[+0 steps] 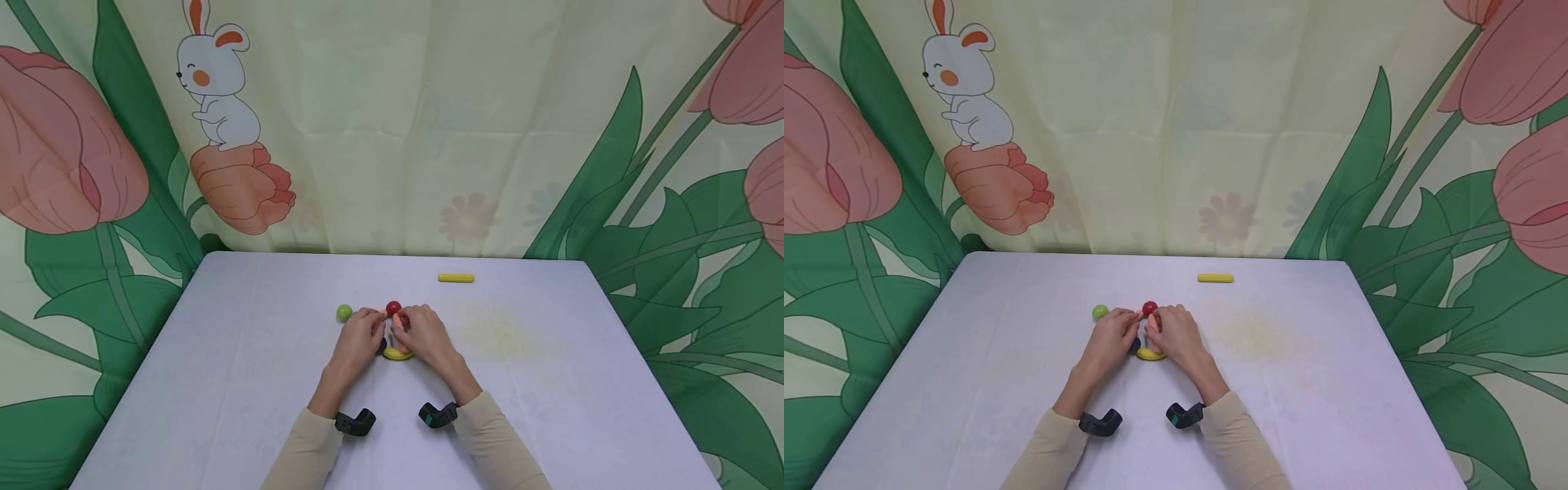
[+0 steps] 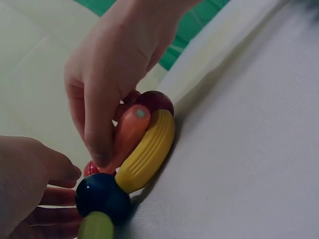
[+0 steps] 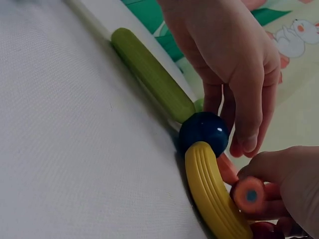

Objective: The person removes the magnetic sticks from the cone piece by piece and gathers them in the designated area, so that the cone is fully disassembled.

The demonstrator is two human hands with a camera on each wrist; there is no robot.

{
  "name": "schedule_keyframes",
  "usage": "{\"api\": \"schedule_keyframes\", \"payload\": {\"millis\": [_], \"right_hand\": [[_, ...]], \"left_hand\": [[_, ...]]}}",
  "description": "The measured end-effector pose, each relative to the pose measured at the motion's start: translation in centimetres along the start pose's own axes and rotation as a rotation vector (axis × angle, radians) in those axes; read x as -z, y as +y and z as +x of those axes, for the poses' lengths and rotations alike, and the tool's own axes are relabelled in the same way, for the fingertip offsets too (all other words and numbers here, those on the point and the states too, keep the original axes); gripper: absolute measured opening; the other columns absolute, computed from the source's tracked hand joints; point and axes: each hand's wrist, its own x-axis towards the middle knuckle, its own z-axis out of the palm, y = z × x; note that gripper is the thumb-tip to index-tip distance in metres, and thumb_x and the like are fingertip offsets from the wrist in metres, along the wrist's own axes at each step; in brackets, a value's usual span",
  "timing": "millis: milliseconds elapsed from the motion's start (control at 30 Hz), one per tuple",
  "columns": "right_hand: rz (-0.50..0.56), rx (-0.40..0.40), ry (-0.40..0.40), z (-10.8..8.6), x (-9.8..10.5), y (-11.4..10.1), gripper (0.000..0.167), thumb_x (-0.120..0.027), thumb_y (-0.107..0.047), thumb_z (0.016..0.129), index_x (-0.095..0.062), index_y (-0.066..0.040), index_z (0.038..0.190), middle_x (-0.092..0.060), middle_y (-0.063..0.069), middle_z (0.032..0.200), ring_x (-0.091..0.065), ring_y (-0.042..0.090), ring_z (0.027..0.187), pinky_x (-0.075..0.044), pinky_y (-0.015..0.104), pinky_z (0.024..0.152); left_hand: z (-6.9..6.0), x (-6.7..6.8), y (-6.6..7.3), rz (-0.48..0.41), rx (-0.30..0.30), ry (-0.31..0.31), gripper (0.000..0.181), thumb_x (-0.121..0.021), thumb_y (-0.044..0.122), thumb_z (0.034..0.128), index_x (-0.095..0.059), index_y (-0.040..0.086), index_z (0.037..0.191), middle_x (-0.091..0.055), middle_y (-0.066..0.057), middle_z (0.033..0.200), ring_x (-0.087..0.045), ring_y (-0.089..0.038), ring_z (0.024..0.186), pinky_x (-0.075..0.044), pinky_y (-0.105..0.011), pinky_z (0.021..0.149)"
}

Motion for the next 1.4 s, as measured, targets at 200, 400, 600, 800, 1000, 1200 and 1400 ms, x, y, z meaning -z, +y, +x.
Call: {"api": "schedule_keyframes", "payload": {"millis": [200, 400, 600, 800, 1000, 1200, 1400], "right_hand": [[0.002, 0.020, -0.007, 0.0, 0.1, 0.0, 0.029, -0.074, -0.030, 0.091, -0.075, -0.008, 0.110, -0.072, 0.005, 0.094, -0.051, 0.015, 0.080, -0.041, 0.021, 0.064], [0.000, 0.055, -0.026, 0.1, 0.4, 0.2, 0.024, -0.072, -0.029, 0.092, -0.076, -0.010, 0.107, -0.073, 0.003, 0.094, -0.049, 0.013, 0.080, -0.040, 0.021, 0.066], [-0.017, 0.106, -0.044, 0.1, 0.6, 0.4, 0.023, -0.071, -0.032, 0.094, -0.077, -0.015, 0.108, -0.075, -0.002, 0.097, -0.047, 0.011, 0.081, -0.038, 0.023, 0.069], [-0.019, 0.157, -0.043, 0.0, 0.8, 0.6, 0.022, -0.070, -0.032, 0.094, -0.077, -0.019, 0.110, -0.076, -0.004, 0.103, -0.047, 0.011, 0.083, -0.038, 0.027, 0.075], [-0.040, 0.187, -0.052, 0.1, 0.6, 0.6, 0.019, -0.072, -0.030, 0.093, -0.077, -0.019, 0.107, -0.076, -0.004, 0.101, -0.046, 0.012, 0.081, -0.037, 0.028, 0.075], [-0.075, 0.197, -0.062, 0.2, 0.4, 0.4, 0.021, -0.072, -0.030, 0.092, -0.076, -0.016, 0.107, -0.075, -0.001, 0.101, -0.048, 0.014, 0.084, -0.040, 0.030, 0.076], [-0.107, 0.205, -0.057, 0.1, 0.2, 0.2, 0.024, -0.073, -0.030, 0.091, -0.075, -0.012, 0.107, -0.073, 0.002, 0.098, -0.049, 0.016, 0.084, -0.041, 0.030, 0.075]], "left_hand": [[0.1, 0.2, -0.3, 0.011, -0.016, -0.012, 0.025, -0.068, 0.014, 0.0951, -0.073, 0.003, 0.116, -0.071, -0.011, 0.114, -0.069, -0.024, 0.106, -0.058, -0.034, 0.090], [0.2, 0.4, -0.4, 0.009, -0.022, -0.034, 0.026, -0.068, 0.014, 0.0951, -0.072, 0.004, 0.119, -0.069, -0.011, 0.115, -0.068, -0.022, 0.104, -0.058, -0.035, 0.091], [0.0, 0.6, -0.3, 0.025, -0.016, -0.063, 0.029, -0.071, 0.012, 0.0923, -0.071, 0.003, 0.120, -0.068, -0.011, 0.118, -0.068, -0.022, 0.104, -0.058, -0.036, 0.090], [-0.1, 0.2, -0.4, 0.015, -0.005, -0.072, 0.033, -0.072, 0.013, 0.0912, -0.070, 0.005, 0.123, -0.066, -0.010, 0.122, -0.066, -0.022, 0.109, -0.057, -0.036, 0.094], [-0.1, -0.4, -0.6, 0.023, 0.003, -0.083, 0.039, -0.072, 0.014, 0.0915, -0.066, 0.005, 0.128, -0.064, -0.010, 0.121, -0.066, -0.021, 0.107, -0.057, -0.035, 0.094], [-0.2, -0.7, -0.6, -0.003, 0.003, -0.065, 0.037, -0.072, 0.012, 0.0914, -0.066, 0.003, 0.127, -0.062, -0.010, 0.117, -0.066, -0.019, 0.102, -0.058, -0.033, 0.092], [-0.3, -0.9, -0.5, -0.021, 0.010, -0.050, 0.036, -0.073, 0.013, 0.0907, -0.067, 0.004, 0.125, -0.062, -0.010, 0.118, -0.066, -0.019, 0.101, -0.058, -0.035, 0.091]]}}
